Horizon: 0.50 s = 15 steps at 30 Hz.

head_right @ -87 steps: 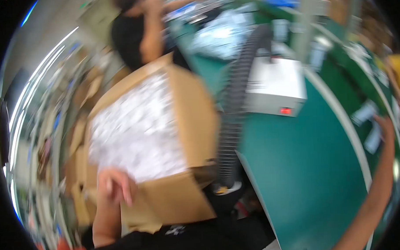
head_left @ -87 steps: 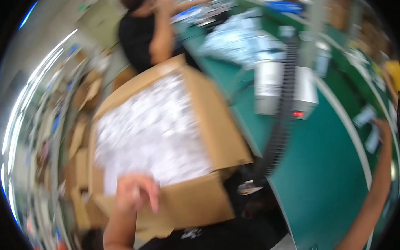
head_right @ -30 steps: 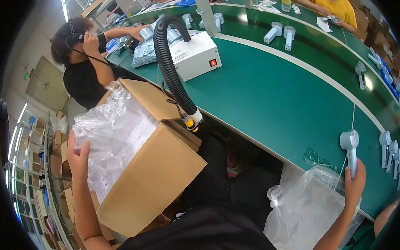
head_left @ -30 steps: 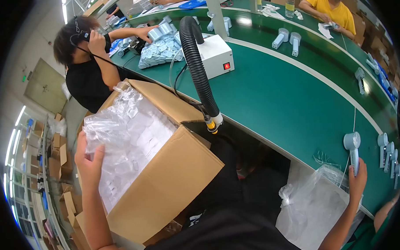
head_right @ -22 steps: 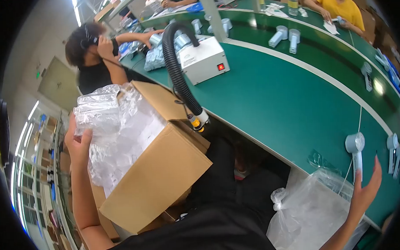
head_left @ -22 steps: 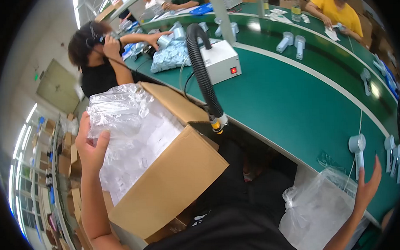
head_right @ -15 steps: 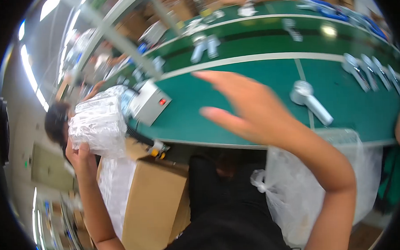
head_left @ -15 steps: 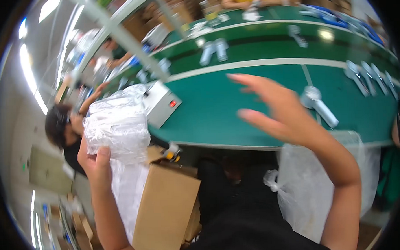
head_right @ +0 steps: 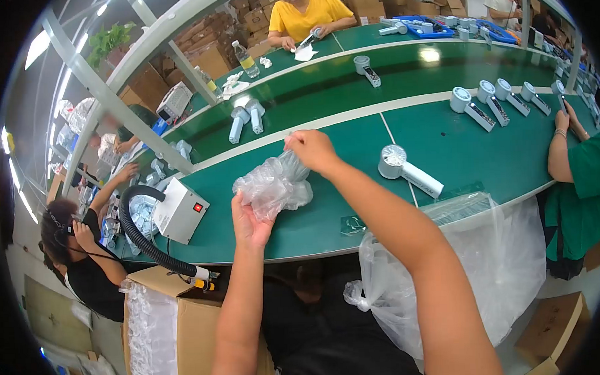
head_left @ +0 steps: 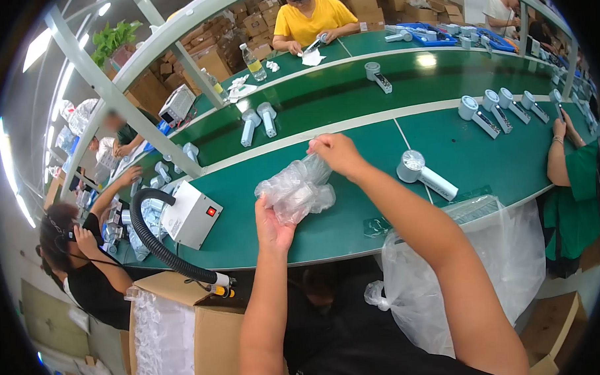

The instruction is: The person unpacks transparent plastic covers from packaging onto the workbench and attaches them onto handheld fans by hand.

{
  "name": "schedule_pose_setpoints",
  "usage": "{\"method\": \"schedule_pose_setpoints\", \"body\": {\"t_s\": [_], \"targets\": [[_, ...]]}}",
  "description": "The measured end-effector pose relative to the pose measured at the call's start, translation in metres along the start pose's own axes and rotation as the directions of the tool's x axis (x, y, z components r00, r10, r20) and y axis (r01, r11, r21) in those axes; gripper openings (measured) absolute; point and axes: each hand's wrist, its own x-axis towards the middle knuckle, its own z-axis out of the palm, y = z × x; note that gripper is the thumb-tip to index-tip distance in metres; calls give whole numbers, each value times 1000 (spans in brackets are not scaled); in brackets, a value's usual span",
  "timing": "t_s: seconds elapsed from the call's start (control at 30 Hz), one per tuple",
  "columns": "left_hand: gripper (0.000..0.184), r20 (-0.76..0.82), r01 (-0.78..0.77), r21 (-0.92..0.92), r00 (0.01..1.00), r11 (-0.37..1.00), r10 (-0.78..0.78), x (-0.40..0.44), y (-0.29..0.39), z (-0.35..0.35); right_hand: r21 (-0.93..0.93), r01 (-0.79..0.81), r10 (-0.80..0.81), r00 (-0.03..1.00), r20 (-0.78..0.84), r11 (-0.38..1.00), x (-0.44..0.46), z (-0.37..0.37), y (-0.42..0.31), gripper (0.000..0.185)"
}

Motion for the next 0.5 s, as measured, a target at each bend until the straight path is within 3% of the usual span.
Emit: {"method": "schedule_pose_setpoints", "body": {"t_s": [0.07, 0.1, 0.17, 0.2, 0.27, 0.3, 0.37, 0.4, 0.43, 0.47, 0.5], "targets": [[59, 30, -22, 58, 999, 998, 21, 0, 6, -7, 34, 26, -24, 997, -71, 999, 14, -4, 18, 28], [59, 14, -23, 45, 1000, 999, 23, 1, 7, -12, 213, -82, 113, 984, -136, 974, 19, -6, 14, 29], [59, -11, -4, -7, 1000, 1000, 4, 6, 10, -18, 504, -245, 313, 948, -54, 828, 18, -15, 0, 31], [59, -12, -2, -13, 1000, 1000, 2, 7, 11, -18, 413, -139, 243, 947, -210, 900, 23, -18, 2, 33], [59, 1, -6, -66, 1000, 998, 6, 6, 12, -19, 343, -194, 324, 867, -379, 919, 31, -41, -11, 35], [59, -6, -11, -75, 1000, 997, 10, 7, 13, -22, -3, -165, 151, 907, -393, 986, 36, -58, -15, 38], [59, 14, -13, -96, 1000, 995, 15, 5, 11, -27, -404, -140, 28, 962, -271, 904, 31, -60, -16, 45], [59, 19, -6, -95, 1000, 995, 7, 4, 10, -27, -595, -154, 89, 987, -136, 789, 25, -55, -1, 48], [59, 19, 4, -109, 1000, 994, -2, 3, 11, -26, -622, -81, 202, 971, 126, 778, 19, -50, 12, 47], [59, 23, 9, -123, 1000, 992, -6, 4, 12, -25, -629, 1, 301, 877, 374, 778, 13, -47, 13, 45], [59, 34, 7, -118, 999, 993, -3, 3, 14, -25, -444, -24, 232, 878, 420, 896, 3, -43, 15, 38]]}}
